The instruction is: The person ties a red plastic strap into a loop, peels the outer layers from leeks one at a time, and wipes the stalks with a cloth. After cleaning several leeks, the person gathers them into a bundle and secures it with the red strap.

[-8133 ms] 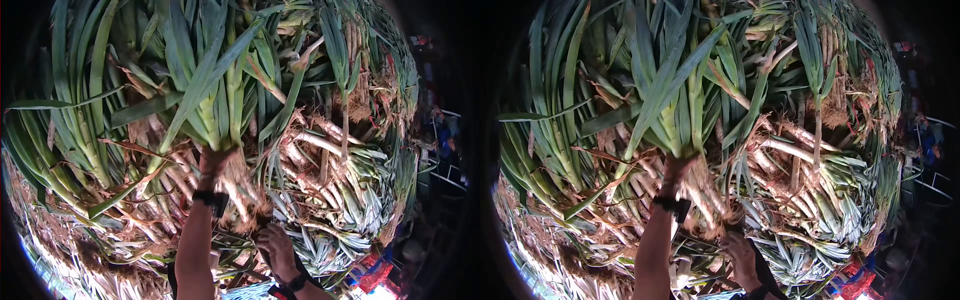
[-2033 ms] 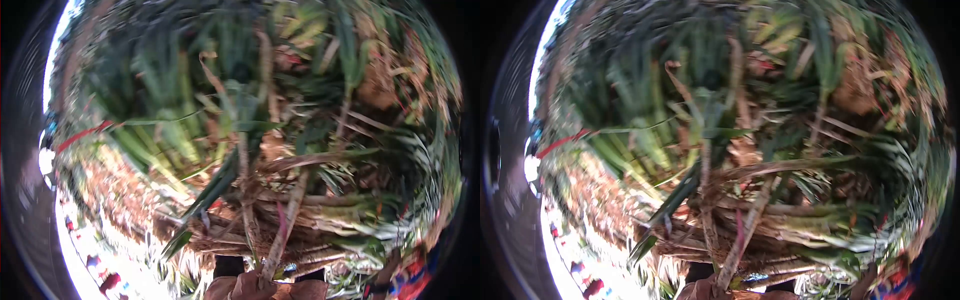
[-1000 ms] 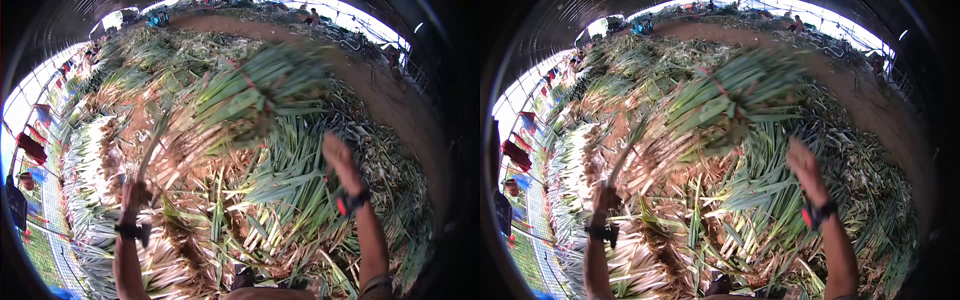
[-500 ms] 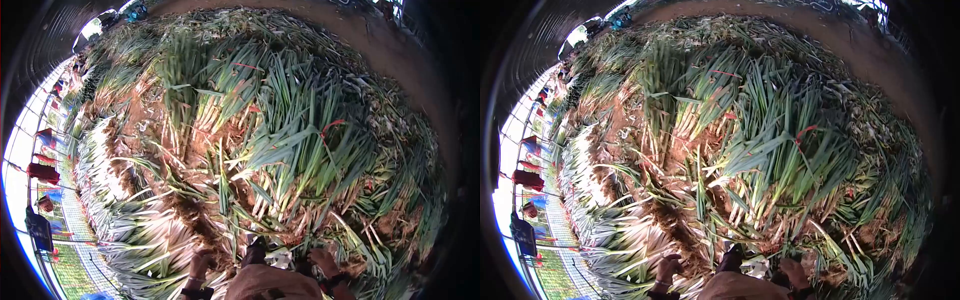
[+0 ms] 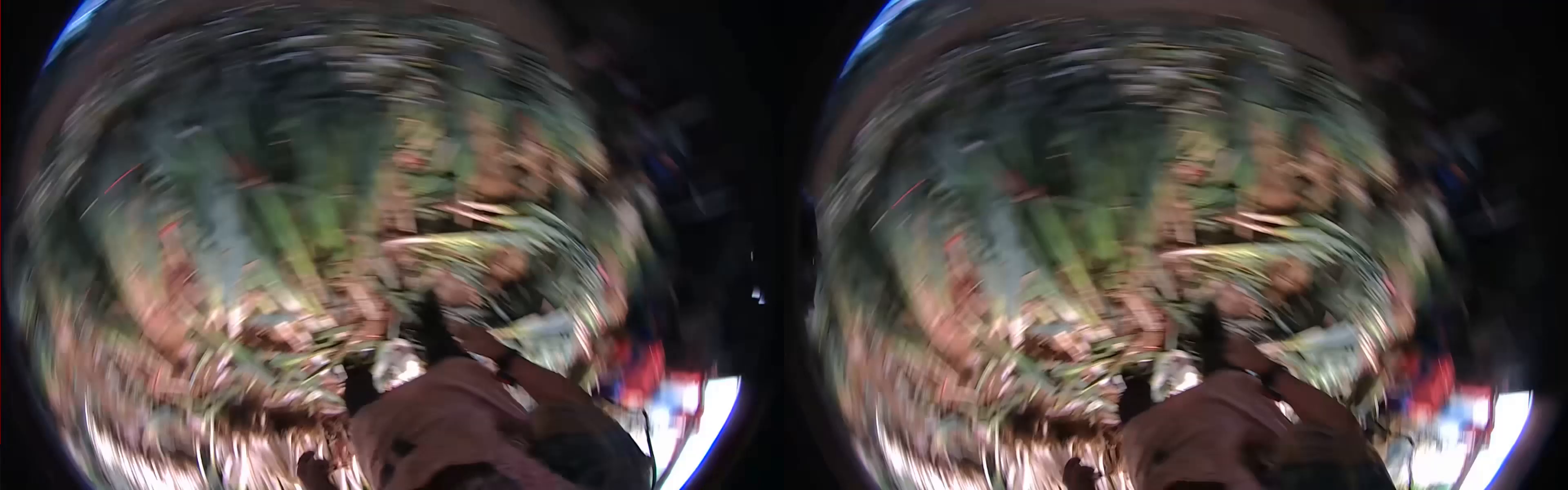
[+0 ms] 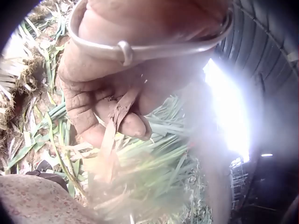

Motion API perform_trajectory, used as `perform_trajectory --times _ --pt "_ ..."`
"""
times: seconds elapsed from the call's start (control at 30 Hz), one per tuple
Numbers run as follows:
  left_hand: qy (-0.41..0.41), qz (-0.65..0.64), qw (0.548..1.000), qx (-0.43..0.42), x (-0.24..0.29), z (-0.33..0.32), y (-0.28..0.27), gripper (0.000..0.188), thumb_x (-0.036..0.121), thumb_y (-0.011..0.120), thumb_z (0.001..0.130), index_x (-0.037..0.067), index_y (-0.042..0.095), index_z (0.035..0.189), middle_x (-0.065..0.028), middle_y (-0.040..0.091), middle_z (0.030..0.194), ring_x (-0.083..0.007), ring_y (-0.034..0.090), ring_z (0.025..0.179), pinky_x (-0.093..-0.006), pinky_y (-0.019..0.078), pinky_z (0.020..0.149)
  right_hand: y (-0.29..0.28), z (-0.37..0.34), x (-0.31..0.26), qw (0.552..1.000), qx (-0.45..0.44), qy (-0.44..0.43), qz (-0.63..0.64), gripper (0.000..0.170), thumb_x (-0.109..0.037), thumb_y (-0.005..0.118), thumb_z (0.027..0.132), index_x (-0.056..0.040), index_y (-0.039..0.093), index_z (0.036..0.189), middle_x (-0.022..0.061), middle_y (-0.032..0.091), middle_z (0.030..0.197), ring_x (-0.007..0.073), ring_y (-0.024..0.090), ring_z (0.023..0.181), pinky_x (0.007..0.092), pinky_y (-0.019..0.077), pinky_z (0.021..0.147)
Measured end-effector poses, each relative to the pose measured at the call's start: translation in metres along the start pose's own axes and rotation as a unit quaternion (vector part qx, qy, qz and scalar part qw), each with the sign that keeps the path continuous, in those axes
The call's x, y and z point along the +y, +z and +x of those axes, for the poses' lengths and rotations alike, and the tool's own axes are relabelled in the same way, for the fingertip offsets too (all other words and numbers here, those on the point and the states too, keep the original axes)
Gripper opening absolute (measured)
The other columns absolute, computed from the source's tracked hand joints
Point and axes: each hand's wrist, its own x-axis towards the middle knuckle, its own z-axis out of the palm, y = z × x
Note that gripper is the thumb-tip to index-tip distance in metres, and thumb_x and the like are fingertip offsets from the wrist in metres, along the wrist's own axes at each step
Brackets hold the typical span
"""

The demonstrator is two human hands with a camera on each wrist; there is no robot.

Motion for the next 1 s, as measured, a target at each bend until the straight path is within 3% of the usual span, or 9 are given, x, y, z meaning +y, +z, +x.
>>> perform_trajectory --times 0.07,0.13,0.23,0.37,0.5,0.7,0.77,0.83,1.0 --pt "-0.032 0.05 0.996 -0.073 0.016 0.001 0.029 0.029 0.005 0.052 0.076 -0.003 0.053 0.104 -0.0112 0.058 0.066 -0.017 0.055 0.051 -0.0274 0.0469 0.047 -0.004 -0.009 -0.009 0.993 -0.047 0.09 0.055 0.027 -0.014 0.052 0.083 -0.0094 0.059 0.109 0.0129 0.052 0.115 0.0182 0.047 0.111 0.032 0.0393 0.092" --pt "-0.036 0.063 0.994 -0.077 0.055 -0.025 0.025 0.032 0.009 0.056 0.08 -0.003 0.052 0.109 -0.0103 0.059 0.069 -0.0147 0.055 0.053 -0.0229 0.0447 0.047 -0.017 -0.018 -0.024 0.746 0.08 0.3 0.589 0.027 -0.015 0.054 0.082 -0.0038 0.058 0.106 0.0129 0.061 0.097 0.0165 0.062 0.082 0.0303 0.0496 0.073" --pt "-0.028 0.084 0.989 -0.114 0.085 0.002 0.026 0.031 0.012 0.053 0.086 -0.002 0.049 0.113 -0.0114 0.057 0.074 -0.0164 0.054 0.054 -0.0273 0.0507 0.052 0.024 -0.033 -0.03 0.681 0.193 0.297 0.64 0.033 -0.017 0.056 0.079 0.0025 0.055 0.106 0.0118 0.064 0.083 0.0163 0.063 0.068 0.0302 0.0508 0.064" --pt "-0.006 0.177 0.967 -0.184 0.104 0.024 0.128 0.029 0.012 0.054 0.085 -0.001 0.051 0.11 -0.0106 0.057 0.075 -0.016 0.054 0.056 -0.0264 0.049 0.051 0.07 -0.071 -0.035 0.61 0.201 0.347 0.683 0.034 -0.018 0.056 0.083 -0.001 0.054 0.112 0.0118 0.063 0.092 0.0158 0.063 0.074 0.0289 0.0506 0.069" --pt "0.005 0.247 0.939 -0.239 0.108 0.018 0.199 0.027 0.012 0.055 0.085 0.0 0.052 0.108 -0.0099 0.057 0.075 -0.0157 0.054 0.057 -0.0255 0.0473 0.049 0.15 -0.103 -0.056 0.639 0.264 0.4 0.602 0.03 -0.015 0.058 0.081 -0.0027 0.057 0.108 0.0109 0.064 0.088 0.0161 0.063 0.074 0.0286 0.0504 0.069" --pt "0.01 0.319 0.906 -0.279 0.098 -0.007 0.269 0.023 0.012 0.057 0.084 0.001 0.055 0.104 -0.0087 0.058 0.076 -0.0151 0.054 0.058 -0.0241 0.0447 0.047 0.181 -0.139 -0.072 0.501 0.236 0.492 0.672 0.033 -0.026 0.061 0.074 -0.0059 0.062 0.101 0.015 0.065 0.086 0.0253 0.064 0.075 0.034 0.0509 0.066" --pt "0.007 0.34 0.897 -0.283 0.092 -0.018 0.291 0.022 0.012 0.058 0.084 0.001 0.056 0.103 -0.0084 0.058 0.077 -0.0149 0.054 0.059 -0.0237 0.0438 0.046 0.209 -0.139 -0.069 0.539 0.296 0.457 0.642 0.031 -0.026 0.06 0.074 -0.0101 0.062 0.101 0.0123 0.065 0.087 0.0269 0.064 0.076 0.0353 0.0507 0.065" --pt "0.006 0.356 0.891 -0.283 0.087 -0.031 0.314 0.021 0.012 0.058 0.083 0.001 0.057 0.102 -0.008 0.058 0.077 -0.0147 0.054 0.059 -0.0232 0.043 0.045 0.225 -0.137 -0.056 0.615 0.228 0.493 0.572 0.029 -0.017 0.061 0.078 -0.0078 0.06 0.105 0.0074 0.065 0.086 0.013 0.062 0.074 0.0283 0.0501 0.064" --pt "0.021 0.398 0.871 -0.287 0.081 -0.073 0.396 0.019 0.012 0.059 0.083 0.002 0.059 0.098 -0.007 0.058 0.078 -0.0143 0.054 0.06 -0.0221 0.0408 0.043 0.206 -0.178 0.0 0.499 0.283 0.496 0.652 0.026 -0.014 0.057 0.079 -0.006 0.059 0.104 0.0097 0.065 0.084 0.0191 0.063 0.073 0.031 0.0493 0.065"
